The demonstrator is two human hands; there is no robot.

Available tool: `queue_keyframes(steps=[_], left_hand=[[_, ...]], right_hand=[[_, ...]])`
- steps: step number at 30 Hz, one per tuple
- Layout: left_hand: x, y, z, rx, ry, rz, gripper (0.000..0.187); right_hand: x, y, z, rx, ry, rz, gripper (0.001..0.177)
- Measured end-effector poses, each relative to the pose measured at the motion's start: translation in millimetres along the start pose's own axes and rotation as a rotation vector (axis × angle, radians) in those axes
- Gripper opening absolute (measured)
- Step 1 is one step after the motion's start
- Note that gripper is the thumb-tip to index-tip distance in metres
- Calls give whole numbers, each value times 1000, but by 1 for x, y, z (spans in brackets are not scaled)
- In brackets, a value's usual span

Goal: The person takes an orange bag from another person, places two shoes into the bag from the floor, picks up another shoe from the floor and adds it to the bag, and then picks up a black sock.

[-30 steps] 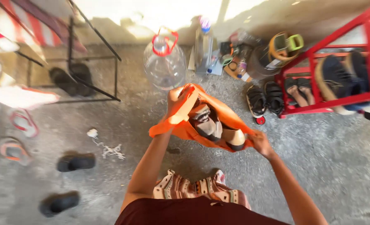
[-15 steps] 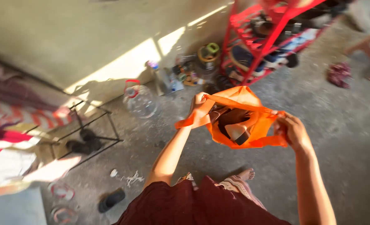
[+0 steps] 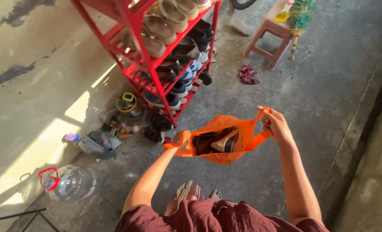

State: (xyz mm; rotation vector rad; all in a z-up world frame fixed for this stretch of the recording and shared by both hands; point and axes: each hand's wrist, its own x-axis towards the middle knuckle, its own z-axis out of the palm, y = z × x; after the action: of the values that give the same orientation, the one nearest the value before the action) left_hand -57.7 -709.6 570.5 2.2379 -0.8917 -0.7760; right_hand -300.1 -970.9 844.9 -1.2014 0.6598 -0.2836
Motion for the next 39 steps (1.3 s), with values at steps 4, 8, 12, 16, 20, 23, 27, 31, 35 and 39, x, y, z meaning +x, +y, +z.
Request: queue_keyframes(steps=[4,8,12,16,20,23,27,31,35,39], left_hand=[[93,6,26,254,-295,-21,27],[198,25,25,499,-514,-22,32],[285,75,22,594,-530,148,37],[351,160,27,523,-365,613,42],[443,207,8,562,-64,597,48],[530,204,26,674,144,228,36],[625,197,45,483,249,26,11],[688,213,67,58,304,-460,22],[754,190,80,-52,430,-602,25],[810,175,68,-404,422,-765,29]], right_hand=[[68,-31,-33,-1,97,-7,31],[141,-34,-81,64,157,-32,30],[241,-43,-134,43,285,-57,29],[321,-38,-187,76,353,-9,27],[408,-56,-240,62,319,-23,27],[474,-70,-277,19,222,-5,27],[581,-76,-299,-119,57,64,28],[683,-64,-315,-141,-56,165,27],[791,-53,-333,-196,-124,195,25],[887,-23,-325,-559,-210,-48,23]])
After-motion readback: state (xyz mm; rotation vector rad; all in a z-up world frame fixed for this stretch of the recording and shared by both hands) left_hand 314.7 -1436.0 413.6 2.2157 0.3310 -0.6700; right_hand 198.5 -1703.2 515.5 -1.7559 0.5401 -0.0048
